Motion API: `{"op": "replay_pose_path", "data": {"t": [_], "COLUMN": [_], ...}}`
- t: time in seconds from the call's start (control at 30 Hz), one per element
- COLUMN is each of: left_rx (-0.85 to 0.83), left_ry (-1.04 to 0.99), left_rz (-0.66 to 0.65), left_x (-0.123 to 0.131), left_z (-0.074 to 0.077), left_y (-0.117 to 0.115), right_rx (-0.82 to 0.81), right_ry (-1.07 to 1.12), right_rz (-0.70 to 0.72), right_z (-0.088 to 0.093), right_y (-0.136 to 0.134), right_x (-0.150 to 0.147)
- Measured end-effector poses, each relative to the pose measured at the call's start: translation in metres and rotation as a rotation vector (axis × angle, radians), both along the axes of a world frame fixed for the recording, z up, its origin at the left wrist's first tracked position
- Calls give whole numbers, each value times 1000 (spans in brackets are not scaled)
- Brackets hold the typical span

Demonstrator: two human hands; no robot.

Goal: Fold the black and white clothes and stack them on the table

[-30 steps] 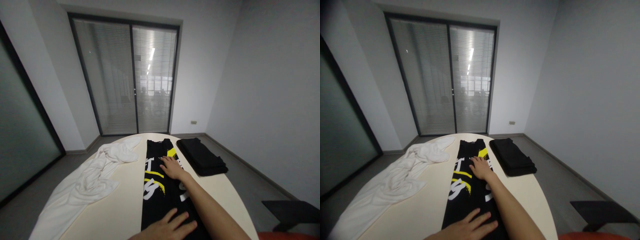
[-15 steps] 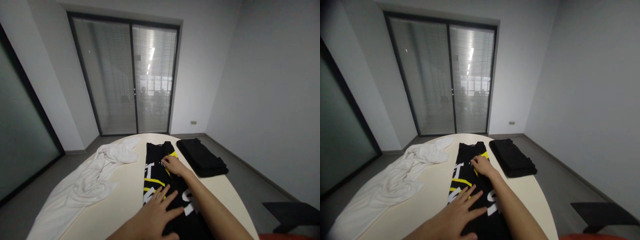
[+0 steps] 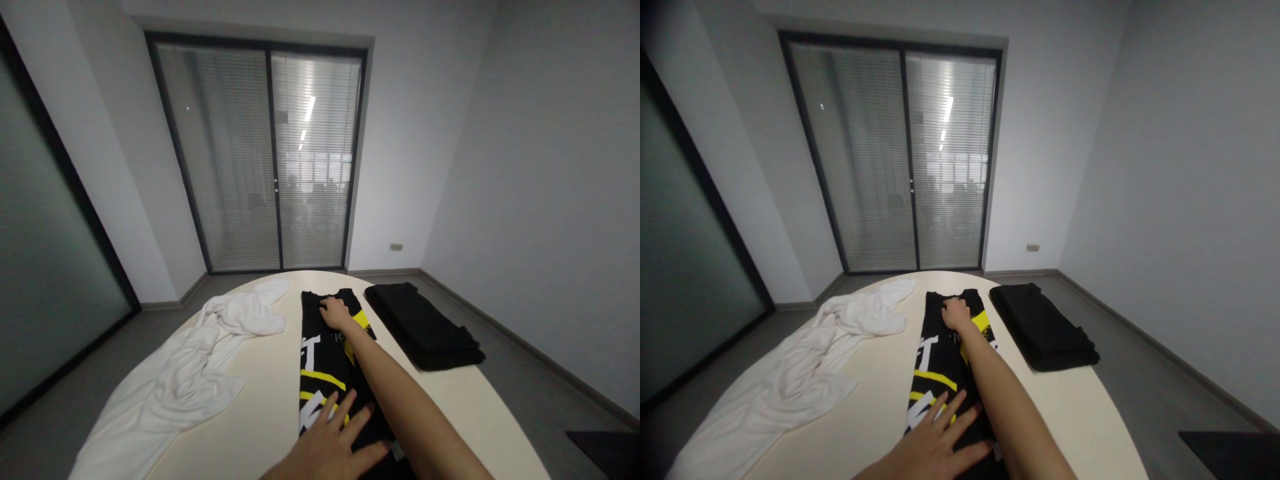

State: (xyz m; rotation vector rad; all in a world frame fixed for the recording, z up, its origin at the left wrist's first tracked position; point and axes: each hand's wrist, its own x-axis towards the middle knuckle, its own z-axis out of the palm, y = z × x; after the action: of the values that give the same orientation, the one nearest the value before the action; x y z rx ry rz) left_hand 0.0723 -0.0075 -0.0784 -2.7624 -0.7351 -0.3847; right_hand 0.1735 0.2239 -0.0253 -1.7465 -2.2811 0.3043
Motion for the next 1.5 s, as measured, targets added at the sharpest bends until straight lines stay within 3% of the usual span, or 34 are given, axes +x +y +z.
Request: {"op": "replay_pose_path", "data": {"t": [0.13, 0.37, 0.5, 0.7, 0.87, 1.13, 1.33, 1.5], "left_rx": [38, 34, -4, -123, -43, 246, 221, 264], "left_ry": [-8, -4, 14, 23, 24, -32, -77, -67], "left_rz": [18, 11, -11, -28, -17, 18, 73, 38], "left_x": [2, 0, -2, -3, -1, 5, 12, 9], "left_z": [5, 0, -2, 6, 4, -11, -35, -25], "left_y": [-1, 0, 1, -3, -3, 5, 13, 11], "right_rx": [52, 110, 20, 21, -11, -112, -144, -67], "right_ry": [-19, -40, -68, -130, -147, -144, -116, -94], "right_rz": [-31, 73, 248, 270, 365, 287, 258, 305], "right_z": [-5, -3, -4, -6, 2, -8, -17, -8], "right_y": [6, -5, -16, -31, -35, -4, 27, 33], "right_x": [-3, 7, 13, 11, -2, -25, -28, -6]}}
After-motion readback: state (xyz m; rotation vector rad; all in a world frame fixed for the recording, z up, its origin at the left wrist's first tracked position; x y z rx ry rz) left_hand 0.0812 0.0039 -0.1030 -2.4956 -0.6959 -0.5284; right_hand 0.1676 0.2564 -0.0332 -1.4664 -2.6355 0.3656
